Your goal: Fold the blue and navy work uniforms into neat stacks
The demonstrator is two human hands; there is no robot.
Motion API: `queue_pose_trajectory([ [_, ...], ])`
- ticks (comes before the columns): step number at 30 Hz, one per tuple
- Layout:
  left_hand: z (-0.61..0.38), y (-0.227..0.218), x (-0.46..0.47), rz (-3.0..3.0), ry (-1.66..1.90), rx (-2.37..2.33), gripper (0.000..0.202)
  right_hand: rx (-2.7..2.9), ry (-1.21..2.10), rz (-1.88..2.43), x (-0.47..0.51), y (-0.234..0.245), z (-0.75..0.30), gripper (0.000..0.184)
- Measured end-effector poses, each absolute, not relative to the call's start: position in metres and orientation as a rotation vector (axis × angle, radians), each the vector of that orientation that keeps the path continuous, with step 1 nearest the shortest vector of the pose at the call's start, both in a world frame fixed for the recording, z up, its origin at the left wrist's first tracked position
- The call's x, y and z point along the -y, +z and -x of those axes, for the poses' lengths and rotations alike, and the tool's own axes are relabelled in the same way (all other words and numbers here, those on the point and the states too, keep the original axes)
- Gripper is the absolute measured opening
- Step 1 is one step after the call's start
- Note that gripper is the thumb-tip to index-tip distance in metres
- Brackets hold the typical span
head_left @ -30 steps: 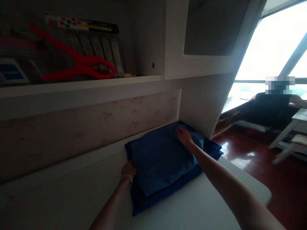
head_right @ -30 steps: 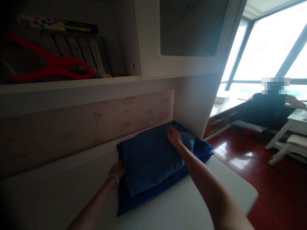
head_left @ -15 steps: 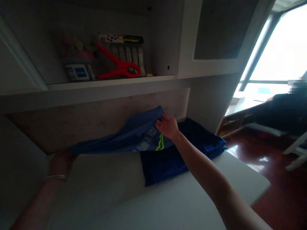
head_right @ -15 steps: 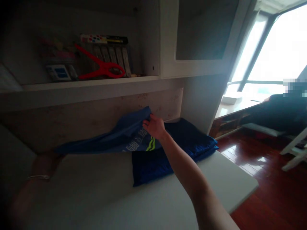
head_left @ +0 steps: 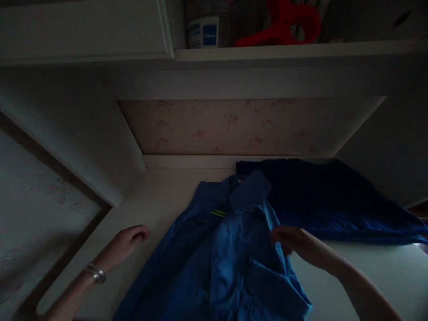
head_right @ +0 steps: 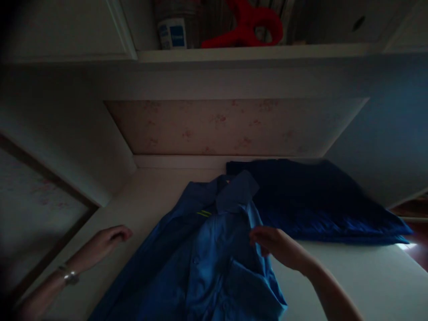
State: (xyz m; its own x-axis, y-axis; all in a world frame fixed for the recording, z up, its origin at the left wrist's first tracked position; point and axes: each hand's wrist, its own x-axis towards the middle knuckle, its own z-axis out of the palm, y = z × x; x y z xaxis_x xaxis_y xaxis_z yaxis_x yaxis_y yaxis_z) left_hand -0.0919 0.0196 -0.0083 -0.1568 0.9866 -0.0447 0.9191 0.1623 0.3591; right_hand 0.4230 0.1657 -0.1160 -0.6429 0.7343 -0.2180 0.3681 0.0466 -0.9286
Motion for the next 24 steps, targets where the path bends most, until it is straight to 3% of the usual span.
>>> queue_pose_trajectory([
  [3,0.026,-0.031,-0.069,-2.048,0.513,-2.025,0.033,2.147,0.937,1.19,-0.175,-0.101,-0.371,0.038],
  [5,-0.015,-0.053,-0.104,-2.313,0.395,-2.071,0.041,2.213,0.502,1.278,-0.183,-0.099,-0.339,0.045],
  [7,-0.038,-0.074,-0.134,-2.388,0.297,-2.104,0.048,2.235,0.31,1.353,-0.194,-0.103,-0.316,0.057],
  [9,-0.04,-0.09,-0.157,-2.356,0.215,-2.164,0.041,2.217,0.399,1.364,-0.207,-0.108,-0.305,0.056],
  [13,0.016,-0.09,-0.173,-2.159,0.075,-2.412,0.03,1.993,0.696,1.351,-0.239,-0.107,-0.312,0.026],
  [18,0.132,-0.043,-0.145,-1.687,0.037,-2.885,0.039,1.34,0.922,1.37,-0.27,-0.102,-0.345,0.05],
  [21,0.178,-0.013,-0.121,-1.46,0.041,-3.085,0.045,0.877,1.132,1.318,-0.28,-0.109,-0.357,0.046],
  [24,0.181,0.0,-0.106,-1.483,0.047,-3.169,0.045,0.864,1.145,1.372,-0.276,-0.117,-0.349,0.043],
])
